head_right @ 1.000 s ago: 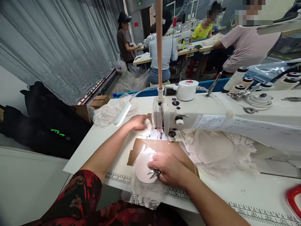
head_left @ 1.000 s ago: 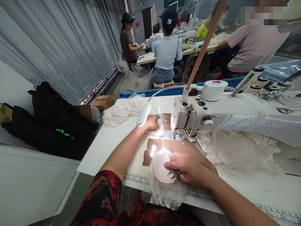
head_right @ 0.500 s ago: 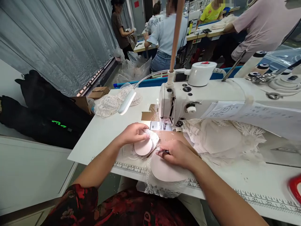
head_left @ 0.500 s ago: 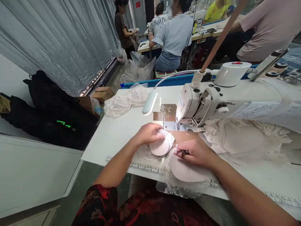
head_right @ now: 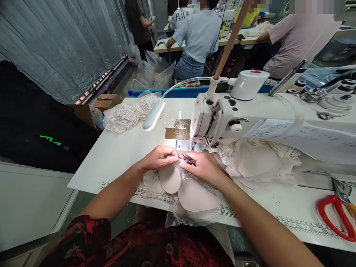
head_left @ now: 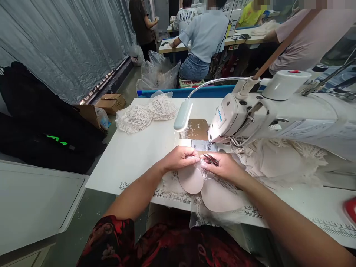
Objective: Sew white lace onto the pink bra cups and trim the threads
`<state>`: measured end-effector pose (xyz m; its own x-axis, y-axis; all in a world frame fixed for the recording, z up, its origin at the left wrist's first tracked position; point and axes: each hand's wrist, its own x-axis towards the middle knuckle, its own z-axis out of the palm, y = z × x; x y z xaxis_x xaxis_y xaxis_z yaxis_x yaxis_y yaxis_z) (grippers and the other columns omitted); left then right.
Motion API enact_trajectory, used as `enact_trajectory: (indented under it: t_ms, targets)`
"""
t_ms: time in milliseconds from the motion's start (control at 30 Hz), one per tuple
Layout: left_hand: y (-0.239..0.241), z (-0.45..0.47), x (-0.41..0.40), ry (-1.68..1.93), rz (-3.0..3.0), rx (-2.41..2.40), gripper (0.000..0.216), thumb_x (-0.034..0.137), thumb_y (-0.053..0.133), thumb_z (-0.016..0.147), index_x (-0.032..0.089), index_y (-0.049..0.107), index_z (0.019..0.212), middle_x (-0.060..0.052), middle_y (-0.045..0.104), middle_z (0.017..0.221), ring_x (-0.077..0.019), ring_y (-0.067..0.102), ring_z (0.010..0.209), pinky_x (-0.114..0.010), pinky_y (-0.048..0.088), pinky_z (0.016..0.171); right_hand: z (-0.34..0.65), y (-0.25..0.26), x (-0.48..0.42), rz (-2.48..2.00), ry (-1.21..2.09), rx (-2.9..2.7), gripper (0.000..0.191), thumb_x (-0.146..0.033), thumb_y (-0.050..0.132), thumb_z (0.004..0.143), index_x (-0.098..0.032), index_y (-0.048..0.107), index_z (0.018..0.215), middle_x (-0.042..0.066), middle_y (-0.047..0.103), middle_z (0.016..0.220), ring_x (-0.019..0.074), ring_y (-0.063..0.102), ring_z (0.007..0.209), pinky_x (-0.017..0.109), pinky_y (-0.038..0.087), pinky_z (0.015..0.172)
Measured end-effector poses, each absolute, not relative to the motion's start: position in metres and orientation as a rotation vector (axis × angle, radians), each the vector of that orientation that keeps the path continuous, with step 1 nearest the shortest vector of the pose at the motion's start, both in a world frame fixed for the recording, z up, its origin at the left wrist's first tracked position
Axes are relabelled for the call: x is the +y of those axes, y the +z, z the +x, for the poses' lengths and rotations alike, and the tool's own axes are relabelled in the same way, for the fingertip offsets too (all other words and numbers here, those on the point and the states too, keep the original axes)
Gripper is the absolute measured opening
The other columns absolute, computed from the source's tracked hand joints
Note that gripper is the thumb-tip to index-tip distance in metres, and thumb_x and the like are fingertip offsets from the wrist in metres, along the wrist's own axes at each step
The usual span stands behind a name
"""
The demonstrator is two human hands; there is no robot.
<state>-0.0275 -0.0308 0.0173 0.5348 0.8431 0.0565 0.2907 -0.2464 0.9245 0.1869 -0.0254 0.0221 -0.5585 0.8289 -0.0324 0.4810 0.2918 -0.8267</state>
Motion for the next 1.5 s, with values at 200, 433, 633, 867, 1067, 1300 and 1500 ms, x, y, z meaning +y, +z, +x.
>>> enact_trajectory:
  t_ms: [200, 433, 633, 867, 1067, 1300, 1500]
  targets:
    - [0.020, -0.029, -0.034, 0.766, 1.922, 1.054, 0.029, 0.041, 0.065, 0.079, 0.016, 0.063, 0.093, -0.002, 0.063, 0.088, -0.0134, 0.055, 0.078, -0.024, 0.043, 0.071, 0.175, 0.022, -0.030, -1.136, 1.265, -2.012, 0.031, -0.044, 0.051, 0.086, -0.018, 0.057, 0.071, -0.001, 0.051, 0.064, 0.0133, 0.045, 0.060, 0.027, 0.035, 0.055]
    - [0.015, -0.023, -0.029, 0.616, 1.643, 0.952, 0.027, 0.041, 0.066, 0.078, 0.014, 0.061, 0.074, 0.002, 0.056, 0.067, -0.0094, 0.049, 0.064, -0.021, 0.038, 0.061, 0.182, 0.023, -0.033, -1.106, 1.211, -2.034, 0.024, -0.037, 0.048, 0.089, -0.020, 0.064, 0.089, 0.003, 0.067, 0.085, 0.0186, 0.060, 0.080, 0.030, 0.046, 0.074]
    - [0.015, -0.023, -0.027, 0.534, 1.485, 0.938, 0.024, 0.035, 0.069, 0.076, 0.013, 0.071, 0.083, -0.002, 0.065, 0.076, -0.0126, 0.056, 0.071, -0.023, 0.043, 0.064, 0.203, 0.019, -0.025, -1.201, 1.173, -2.094, 0.046, -0.051, 0.034, 0.093, -0.018, 0.057, 0.116, 0.004, 0.066, 0.079, 0.0179, 0.060, 0.067, 0.033, 0.047, 0.067]
    - [0.008, -0.024, -0.026, 0.555, 1.341, 0.930, 0.029, 0.038, 0.073, 0.073, 0.013, 0.075, 0.087, -0.005, 0.070, 0.082, -0.0146, 0.060, 0.075, -0.024, 0.045, 0.070, 0.207, 0.026, -0.021, -1.104, 1.279, -2.158, 0.037, -0.046, 0.056, 0.084, -0.023, 0.070, 0.109, 0.008, 0.068, 0.106, 0.0257, 0.062, 0.094, 0.037, 0.048, 0.081]
    - [0.005, -0.022, -0.025, 0.553, 1.243, 0.901, 0.031, 0.039, 0.078, 0.068, 0.013, 0.075, 0.084, -0.005, 0.069, 0.077, -0.0136, 0.059, 0.071, -0.024, 0.044, 0.067, 0.197, 0.025, -0.025, -1.179, 1.240, -2.169, 0.026, -0.042, 0.059, 0.082, -0.020, 0.069, 0.094, 0.003, 0.064, 0.078, 0.0170, 0.058, 0.070, 0.029, 0.046, 0.062]
    - [0.007, -0.022, -0.025, 0.536, 1.254, 0.917, 0.032, 0.041, 0.078, 0.067, 0.010, 0.073, 0.077, -0.001, 0.061, 0.065, -0.0098, 0.050, 0.061, -0.022, 0.037, 0.056, 0.190, 0.024, -0.029, -1.096, 1.254, -2.084, 0.019, -0.036, 0.058, 0.084, -0.020, 0.068, 0.083, 0.003, 0.066, 0.081, 0.0163, 0.059, 0.075, 0.029, 0.045, 0.066]
    - [0.003, -0.018, -0.025, 0.566, 1.276, 0.895, 0.030, 0.040, 0.074, 0.072, 0.011, 0.072, 0.080, -0.003, 0.064, 0.070, -0.0119, 0.054, 0.068, -0.024, 0.041, 0.064, 0.188, 0.014, -0.028, -1.129, 1.452, -1.784, 0.029, -0.042, 0.061, 0.081, -0.020, 0.063, 0.100, 0.004, 0.067, 0.090, 0.0184, 0.062, 0.081, 0.031, 0.048, 0.069]
